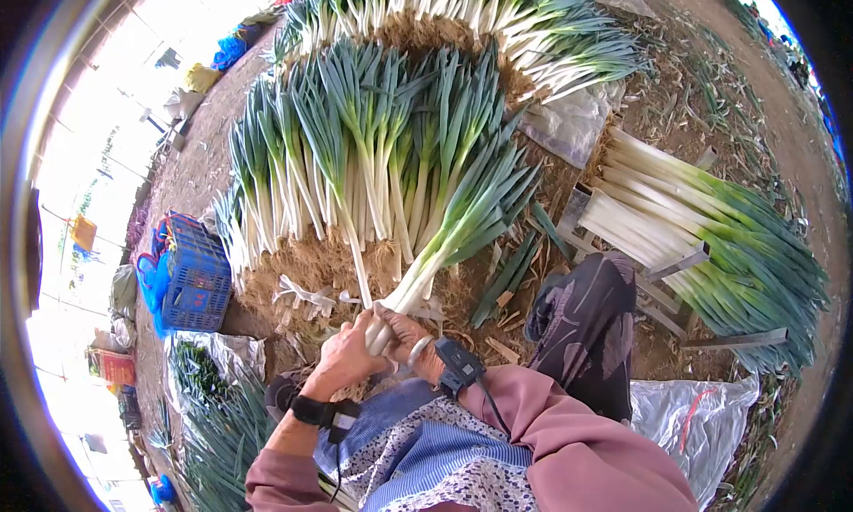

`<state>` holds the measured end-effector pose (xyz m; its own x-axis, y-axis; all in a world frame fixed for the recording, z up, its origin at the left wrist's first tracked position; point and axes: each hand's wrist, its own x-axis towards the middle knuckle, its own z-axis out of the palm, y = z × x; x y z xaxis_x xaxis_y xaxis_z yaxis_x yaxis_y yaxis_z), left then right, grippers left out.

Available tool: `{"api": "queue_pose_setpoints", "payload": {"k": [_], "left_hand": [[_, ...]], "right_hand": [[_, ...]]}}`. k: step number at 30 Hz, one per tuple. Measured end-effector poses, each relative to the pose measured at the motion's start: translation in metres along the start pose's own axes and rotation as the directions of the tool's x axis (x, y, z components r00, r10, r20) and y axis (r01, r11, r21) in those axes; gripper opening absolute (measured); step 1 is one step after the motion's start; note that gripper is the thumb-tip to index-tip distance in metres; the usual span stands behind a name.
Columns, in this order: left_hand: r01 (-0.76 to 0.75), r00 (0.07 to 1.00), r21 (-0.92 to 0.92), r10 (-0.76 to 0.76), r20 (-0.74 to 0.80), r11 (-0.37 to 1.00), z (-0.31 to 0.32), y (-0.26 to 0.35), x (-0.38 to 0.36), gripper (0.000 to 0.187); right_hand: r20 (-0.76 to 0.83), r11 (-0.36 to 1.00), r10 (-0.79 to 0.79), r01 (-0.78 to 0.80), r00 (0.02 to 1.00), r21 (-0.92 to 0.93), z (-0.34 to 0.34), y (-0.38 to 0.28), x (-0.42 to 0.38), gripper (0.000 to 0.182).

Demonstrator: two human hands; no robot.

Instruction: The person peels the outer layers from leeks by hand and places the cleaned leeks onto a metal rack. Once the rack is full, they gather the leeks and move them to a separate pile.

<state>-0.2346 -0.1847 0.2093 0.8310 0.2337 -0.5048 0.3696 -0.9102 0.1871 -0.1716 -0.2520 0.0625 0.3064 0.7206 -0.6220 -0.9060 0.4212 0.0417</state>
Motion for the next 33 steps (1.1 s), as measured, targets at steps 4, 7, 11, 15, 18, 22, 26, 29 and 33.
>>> {"api": "queue_pose_setpoints", "payload": {"k": [4,7,11,15,18,22,26,29,33], "left_hand": [[-0.056,0.998,0.012,0.056,-0.041,0.998,-0.025,0.009,-0.067,0.083],[-0.021,0.996,0.035,0.024,-0.086,0.999,-0.038,0.020,-0.129,0.087],[-0.051,0.956,0.054,0.065,-0.287,0.997,-0.022,0.030,-0.173,0.089],[-0.169,0.918,0.005,0.159,-0.364,0.986,-0.004,0.033,-0.167,0.093],[-0.278,0.874,0.028,0.265,-0.408,0.960,-0.023,0.054,-0.143,0.082],[-0.456,0.700,0.298,0.545,-0.461,0.839,-0.053,0.085,-0.090,0.088],[-0.582,0.639,0.325,0.666,-0.384,0.746,-0.083,0.152,-0.032,0.078],[-0.661,0.553,0.394,0.770,-0.319,0.638,-0.091,0.214,0.031,0.077],[-0.754,0.308,0.493,0.896,-0.319,0.434,-0.080,0.305,0.118,0.077]], "right_hand": [[0.002,0.960,-0.176,0.172,0.984,0.222,0.022,-0.052,-0.029,0.069],[0.140,0.898,-0.298,0.228,0.944,0.377,0.005,-0.103,-0.025,0.079],[0.404,0.884,-0.412,0.250,0.817,0.395,0.046,-0.134,-0.072,0.092],[0.670,0.851,-0.520,0.389,0.530,0.353,0.088,-0.189,-0.122,0.082],[0.816,0.777,-0.507,0.557,0.278,0.293,0.112,-0.233,-0.203,0.087],[0.651,0.394,-0.756,0.838,0.062,0.378,0.092,-0.312,-0.314,0.074],[0.457,-0.184,-0.847,0.955,-0.273,0.231,0.009,-0.394,-0.436,0.068],[0.246,-0.346,-0.896,0.928,-0.370,0.137,-0.051,-0.414,-0.514,0.060],[0.109,-0.429,-0.899,0.903,-0.424,-0.028,-0.137,-0.428,-0.576,0.050]]}}
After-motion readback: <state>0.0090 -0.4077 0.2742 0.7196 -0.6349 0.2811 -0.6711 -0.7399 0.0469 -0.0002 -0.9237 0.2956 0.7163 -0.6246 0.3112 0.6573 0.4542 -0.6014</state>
